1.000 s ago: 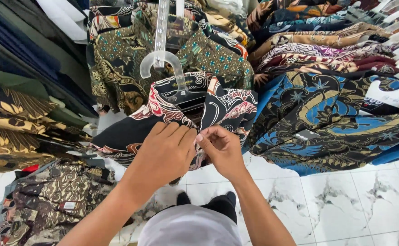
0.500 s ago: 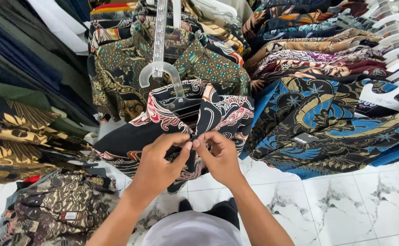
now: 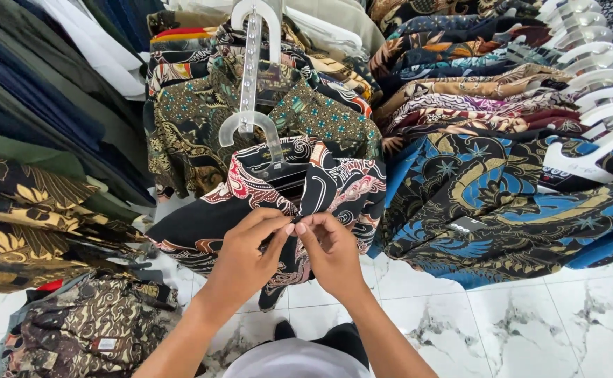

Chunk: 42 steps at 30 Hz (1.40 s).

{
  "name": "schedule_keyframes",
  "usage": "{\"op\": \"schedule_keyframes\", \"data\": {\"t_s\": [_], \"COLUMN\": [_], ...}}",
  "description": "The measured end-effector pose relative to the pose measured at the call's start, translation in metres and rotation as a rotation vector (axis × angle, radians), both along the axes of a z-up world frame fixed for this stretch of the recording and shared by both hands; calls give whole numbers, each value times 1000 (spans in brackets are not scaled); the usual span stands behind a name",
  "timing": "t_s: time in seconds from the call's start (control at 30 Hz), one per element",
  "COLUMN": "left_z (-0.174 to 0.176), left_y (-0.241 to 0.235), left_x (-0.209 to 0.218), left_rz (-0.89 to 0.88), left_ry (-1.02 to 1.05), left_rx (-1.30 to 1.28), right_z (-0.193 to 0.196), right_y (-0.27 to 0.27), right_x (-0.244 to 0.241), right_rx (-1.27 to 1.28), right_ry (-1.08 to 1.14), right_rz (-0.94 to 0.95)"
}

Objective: The person is buttoning patterned shirts and hanging them onto a clothing rack using plastic hangers.

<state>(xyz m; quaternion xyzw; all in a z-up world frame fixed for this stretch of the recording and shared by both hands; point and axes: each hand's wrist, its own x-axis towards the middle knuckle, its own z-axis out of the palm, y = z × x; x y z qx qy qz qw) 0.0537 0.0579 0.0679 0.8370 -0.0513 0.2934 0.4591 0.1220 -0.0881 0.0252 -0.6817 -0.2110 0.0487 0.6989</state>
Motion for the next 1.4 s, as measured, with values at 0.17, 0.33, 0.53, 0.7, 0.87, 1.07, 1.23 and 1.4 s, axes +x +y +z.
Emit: {"op": "schedule_keyframes", "data": {"t_s": [0.17, 0.33, 0.53, 0.7, 0.87, 1.07, 1.23, 1.4], "left_z": [-6, -16, -12, -15, -15, -14, -15, -26], "left_y": [-2, -2, -6, -6, -12, -15, -10, -8], "left_x": [6, 3, -2, -3, -3, 0, 8, 9], "left_rz": [21, 32, 48, 22, 106, 238, 302, 307], "left_ry": [-8, 54, -6, 17, 168, 451, 635, 698], "left_rx": [-83, -250, -103, -144, -245, -465, -650, -877], "right_z": [1, 1, 3, 3, 2, -2, -11, -20], "right_y": [1, -4, -1, 1, 3, 6, 12, 18], "right_x": [-3, -9, -15, -20, -18, -22, -23, -24], "right_rx": [17, 7, -5, -41, 23, 29, 0, -29], "right_ry": [40, 81, 88, 108, 34, -33, -89, -105], "right_rz": [-29, -42, -45, -41, -27, -55, -101, -159]}}
